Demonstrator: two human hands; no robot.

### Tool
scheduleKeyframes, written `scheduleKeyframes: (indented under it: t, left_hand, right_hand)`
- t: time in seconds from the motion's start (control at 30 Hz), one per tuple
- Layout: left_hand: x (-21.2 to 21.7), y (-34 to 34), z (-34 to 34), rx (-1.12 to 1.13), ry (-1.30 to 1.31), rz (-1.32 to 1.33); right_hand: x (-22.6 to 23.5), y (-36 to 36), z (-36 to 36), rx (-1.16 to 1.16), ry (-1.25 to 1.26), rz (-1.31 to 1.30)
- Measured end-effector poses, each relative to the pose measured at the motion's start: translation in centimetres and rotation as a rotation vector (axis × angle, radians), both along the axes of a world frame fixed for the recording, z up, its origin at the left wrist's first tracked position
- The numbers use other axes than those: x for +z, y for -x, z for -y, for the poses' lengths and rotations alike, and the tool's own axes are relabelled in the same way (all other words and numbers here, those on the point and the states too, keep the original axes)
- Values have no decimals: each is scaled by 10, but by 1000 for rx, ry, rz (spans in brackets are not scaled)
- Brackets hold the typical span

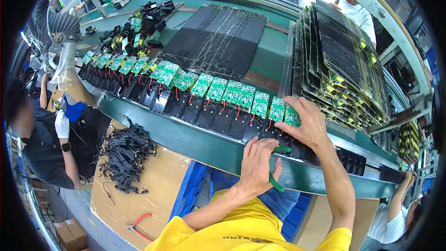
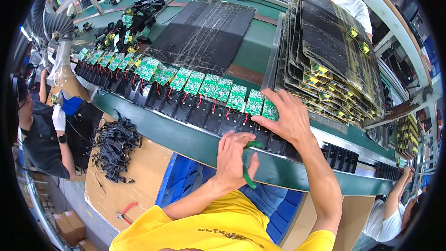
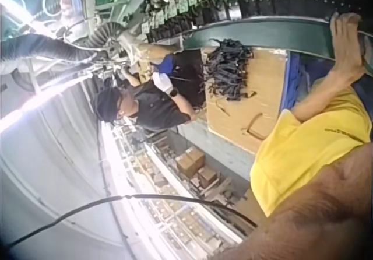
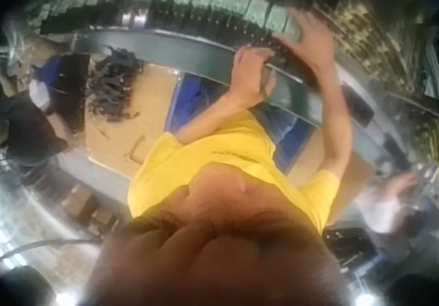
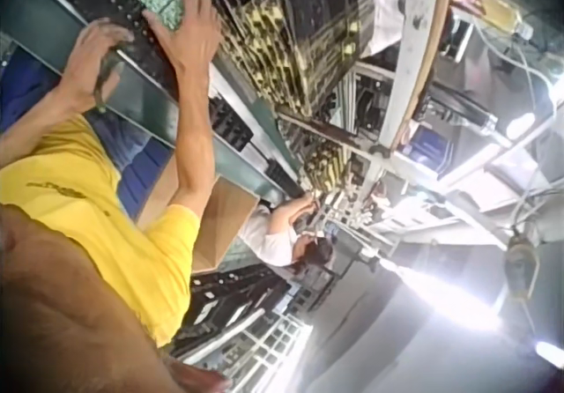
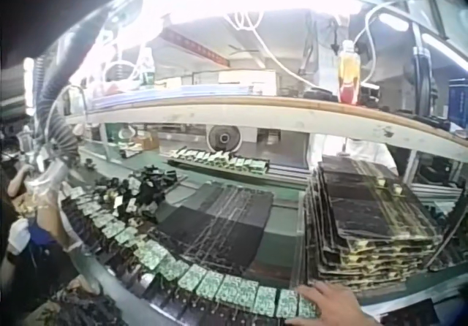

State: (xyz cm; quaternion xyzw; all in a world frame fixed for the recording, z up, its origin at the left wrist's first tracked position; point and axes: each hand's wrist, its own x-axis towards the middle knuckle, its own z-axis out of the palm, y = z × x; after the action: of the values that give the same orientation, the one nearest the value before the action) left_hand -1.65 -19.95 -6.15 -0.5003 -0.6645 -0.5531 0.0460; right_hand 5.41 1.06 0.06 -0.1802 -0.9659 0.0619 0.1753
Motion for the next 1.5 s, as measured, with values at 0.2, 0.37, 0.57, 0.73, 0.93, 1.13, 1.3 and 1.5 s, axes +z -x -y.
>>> scheduleKeyframes:
  t: [0.2,0.37,0.57,0.73,0.93,1.13,1.3,1.5]
  left_hand:
    - [14,-12,16,74,-333,67]
    - [22,-27,20,23,-516,172]
    - [24,-15,42,29,-573,167]
    - [22,10,54,72,-547,241]
    - [12,18,44,78,-624,329]
    - [8,5,32,57,-542,482]
    - [19,-26,14,-327,-260,900]
    - [71,-86,-30,-789,231,75]
  right_hand:
    - [64,-6,24,-31,-180,-51]
    - [105,56,69,-49,-8,-111]
    - [68,156,110,18,151,-189]
    - [45,198,124,4,241,-138]
    - [-1,234,113,-41,46,-181]
    - [48,165,96,87,208,-632]
    - [74,-42,117,277,718,-421]
    - [48,-182,129,-286,714,-759]
